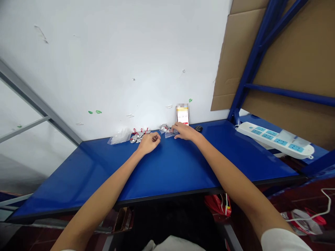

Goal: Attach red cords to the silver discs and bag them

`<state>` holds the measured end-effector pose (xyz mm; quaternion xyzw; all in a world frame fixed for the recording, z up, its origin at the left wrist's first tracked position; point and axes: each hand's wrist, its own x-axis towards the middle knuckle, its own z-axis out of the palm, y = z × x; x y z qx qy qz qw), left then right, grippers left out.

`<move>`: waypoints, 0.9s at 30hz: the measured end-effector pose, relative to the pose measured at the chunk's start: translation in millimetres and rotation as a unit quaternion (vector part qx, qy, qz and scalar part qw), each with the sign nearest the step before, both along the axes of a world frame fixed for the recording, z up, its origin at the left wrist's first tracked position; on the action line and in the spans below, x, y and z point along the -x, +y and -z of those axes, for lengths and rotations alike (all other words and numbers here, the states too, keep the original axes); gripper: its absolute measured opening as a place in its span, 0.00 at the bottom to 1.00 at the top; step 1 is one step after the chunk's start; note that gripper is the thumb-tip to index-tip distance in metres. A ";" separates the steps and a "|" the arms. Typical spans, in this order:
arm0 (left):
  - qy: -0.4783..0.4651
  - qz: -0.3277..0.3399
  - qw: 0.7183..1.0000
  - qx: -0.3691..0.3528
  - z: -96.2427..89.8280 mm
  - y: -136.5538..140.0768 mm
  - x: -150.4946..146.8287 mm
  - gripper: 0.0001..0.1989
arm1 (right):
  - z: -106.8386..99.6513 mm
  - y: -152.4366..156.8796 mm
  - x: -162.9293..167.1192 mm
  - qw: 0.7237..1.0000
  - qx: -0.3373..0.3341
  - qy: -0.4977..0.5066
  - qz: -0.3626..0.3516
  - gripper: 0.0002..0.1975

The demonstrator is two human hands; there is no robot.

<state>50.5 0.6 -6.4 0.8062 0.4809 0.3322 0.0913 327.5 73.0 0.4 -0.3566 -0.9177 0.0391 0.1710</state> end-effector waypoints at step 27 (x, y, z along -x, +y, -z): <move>0.134 -0.444 0.885 0.041 -39.4 20.3 154.2 0.28 | -4.4 -30.2 23.9 0.992 -0.031 0.121 -0.018 0.11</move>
